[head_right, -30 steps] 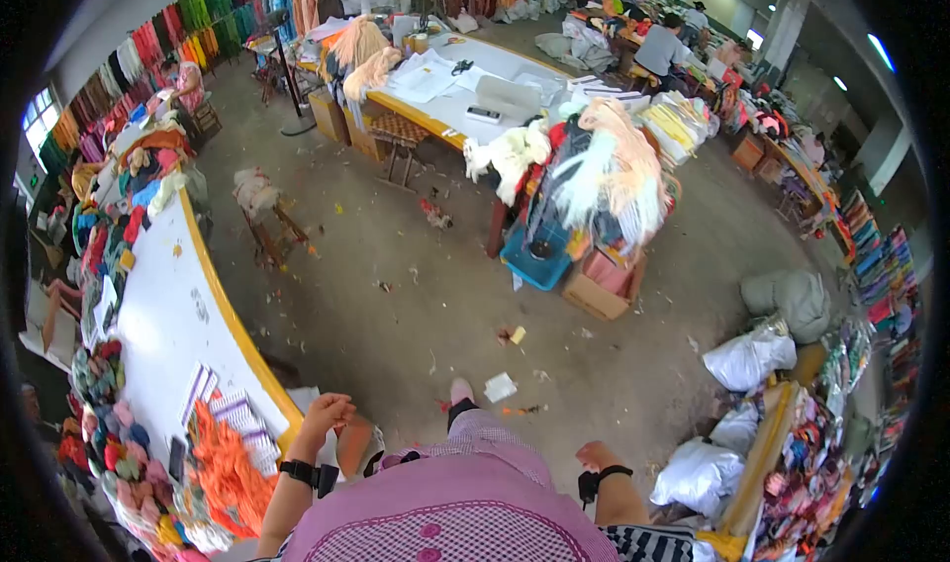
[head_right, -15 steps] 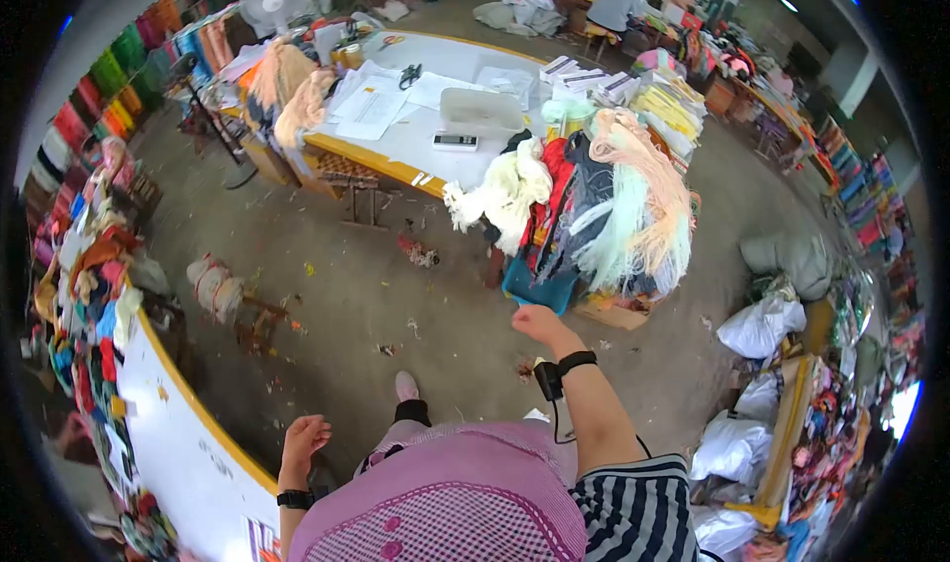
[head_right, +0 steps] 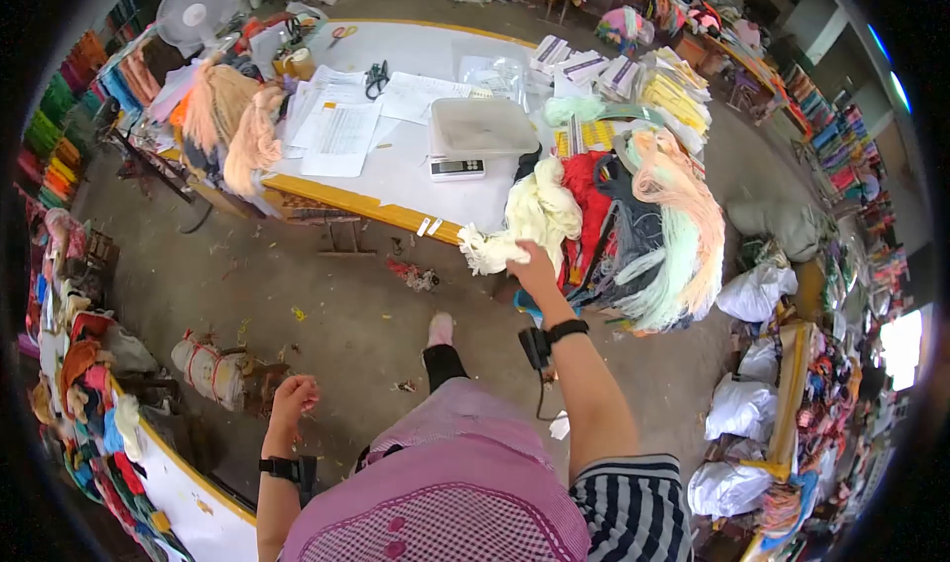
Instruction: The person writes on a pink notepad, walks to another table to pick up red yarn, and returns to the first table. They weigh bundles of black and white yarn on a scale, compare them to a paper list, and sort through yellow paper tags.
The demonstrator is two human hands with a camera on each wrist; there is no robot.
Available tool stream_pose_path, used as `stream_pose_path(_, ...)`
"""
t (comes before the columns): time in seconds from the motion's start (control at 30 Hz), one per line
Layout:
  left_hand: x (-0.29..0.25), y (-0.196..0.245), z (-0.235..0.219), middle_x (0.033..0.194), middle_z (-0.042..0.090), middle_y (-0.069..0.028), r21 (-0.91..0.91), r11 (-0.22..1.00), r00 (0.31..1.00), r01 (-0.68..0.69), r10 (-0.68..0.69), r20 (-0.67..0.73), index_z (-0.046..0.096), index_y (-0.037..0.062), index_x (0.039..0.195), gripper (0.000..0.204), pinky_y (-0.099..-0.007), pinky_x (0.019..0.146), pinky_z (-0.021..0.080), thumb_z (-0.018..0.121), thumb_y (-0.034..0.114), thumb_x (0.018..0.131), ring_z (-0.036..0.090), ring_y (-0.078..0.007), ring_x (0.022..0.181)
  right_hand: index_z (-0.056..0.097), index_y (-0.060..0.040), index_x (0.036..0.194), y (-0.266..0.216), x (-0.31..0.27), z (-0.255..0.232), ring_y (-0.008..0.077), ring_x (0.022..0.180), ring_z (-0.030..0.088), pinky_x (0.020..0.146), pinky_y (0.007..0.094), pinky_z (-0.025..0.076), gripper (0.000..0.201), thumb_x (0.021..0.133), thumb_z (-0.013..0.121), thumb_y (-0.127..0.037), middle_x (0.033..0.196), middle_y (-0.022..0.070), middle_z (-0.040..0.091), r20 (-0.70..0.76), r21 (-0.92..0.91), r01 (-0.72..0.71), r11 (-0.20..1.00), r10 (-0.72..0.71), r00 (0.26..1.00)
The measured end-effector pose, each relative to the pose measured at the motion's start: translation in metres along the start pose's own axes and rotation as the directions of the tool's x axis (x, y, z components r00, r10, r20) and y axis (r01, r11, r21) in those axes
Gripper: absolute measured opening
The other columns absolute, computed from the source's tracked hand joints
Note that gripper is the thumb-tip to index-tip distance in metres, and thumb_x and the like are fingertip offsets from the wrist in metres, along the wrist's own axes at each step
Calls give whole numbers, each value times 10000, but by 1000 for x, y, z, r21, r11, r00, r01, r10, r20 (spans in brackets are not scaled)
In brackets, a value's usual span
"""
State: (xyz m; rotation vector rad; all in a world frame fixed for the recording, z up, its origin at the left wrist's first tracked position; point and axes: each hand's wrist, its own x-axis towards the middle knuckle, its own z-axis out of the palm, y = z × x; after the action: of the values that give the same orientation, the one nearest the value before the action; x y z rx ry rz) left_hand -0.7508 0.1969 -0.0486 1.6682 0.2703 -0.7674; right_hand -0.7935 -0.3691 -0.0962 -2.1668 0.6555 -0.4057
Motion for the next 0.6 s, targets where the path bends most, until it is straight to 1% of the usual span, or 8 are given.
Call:
stream_pose_path(0.03, 13, 13, 2, 917, 667, -23, 30, 1000, 1000, 7, -7, -11, 632, 68, 1059, 171, -243, 689, 481, 580, 195, 956, 612, -104, 787, 601, -77, 1211, 2, 26, 14, 327, 1136, 564, 930, 383, 480, 537, 724, 757, -238, 1197, 177, 598, -52, -101, 68, 993, -73, 996)
stream_pose_path(0.1, 44, 37, 7, 915, 666, -24, 77, 997, 1000, 19, -17, -23, 631, 66, 1056, 167, -240, 689, 479, 580, 191, 957, 610, -105, 784, 524, -103, 1306, -5, 81, 42, 355, 1178, 518, 979, 398, 447, 653, 706, 763, -205, 1286, 185, 525, -112, -101, 133, 986, -144, 983)
stream_pose_path(0.17, 66, 55, 5, 914, 664, -28, 80, 997, 1000, -8, 8, 2, 626, 58, 1047, 165, -238, 690, 472, 576, 190, 960, 602, -99, 773, 446, -124, 1374, -25, 131, 61, 361, 1237, 476, 1012, 404, 422, 752, 695, 767, -156, 1376, 198, 444, -118, -64, 103, 993, -110, 987)
stream_pose_path(0.3, 110, 90, -1, 906, 662, -28, 81, 991, 994, 106, -106, 1, 624, 53, 1044, 176, -236, 684, 466, 581, 202, 960, 594, -95, 764, 387, -146, 1418, -36, 218, 87, 384, 1341, 360, 1027, 408, 416, 809, 700, 756, -109, 1445, 223, 368, -86, -40, 135, 990, -138, 987)
stream_pose_path(0.37, 136, 104, -3, 902, 659, -33, 112, 987, 993, 114, -114, -13, 622, 46, 1032, 166, -232, 670, 459, 581, 188, 956, 589, -97, 756, 453, -105, 1363, -40, 249, 97, 373, 1289, 424, 1006, 400, 427, 727, 702, 754, -100, 1391, 212, 433, -84, -56, 99, 993, -104, 991)
stream_pose_path(0.43, 160, 122, 3, 893, 656, -34, 107, 988, 994, 107, -108, 5, 621, 41, 1023, 157, -229, 663, 457, 577, 175, 954, 589, -100, 751, 570, -53, 1222, -26, 267, 104, 358, 1160, 531, 941, 408, 459, 541, 714, 748, -108, 1245, 191, 554, 21, -131, 95, 987, -93, 995)
stream_pose_path(0.47, 170, 129, 8, 884, 653, -34, 102, 991, 996, 88, -91, 25, 619, 37, 1014, 148, -226, 655, 455, 574, 163, 952, 588, -102, 747, 644, -27, 1042, -27, 270, 108, 359, 984, 607, 847, 425, 489, 343, 732, 742, -137, 1066, 157, 638, -23, -178, 158, 971, -164, 986)
stream_pose_path(0.6, 218, 151, 31, 868, 648, -32, 143, 981, 990, 130, -137, 42, 615, 29, 994, 137, -231, 653, 454, 564, 149, 952, 583, -106, 737, 657, -34, 977, -49, 268, 126, 364, 897, 627, 784, 442, 503, 283, 745, 733, -178, 1001, 146, 661, -69, -230, 221, 948, -243, 968)
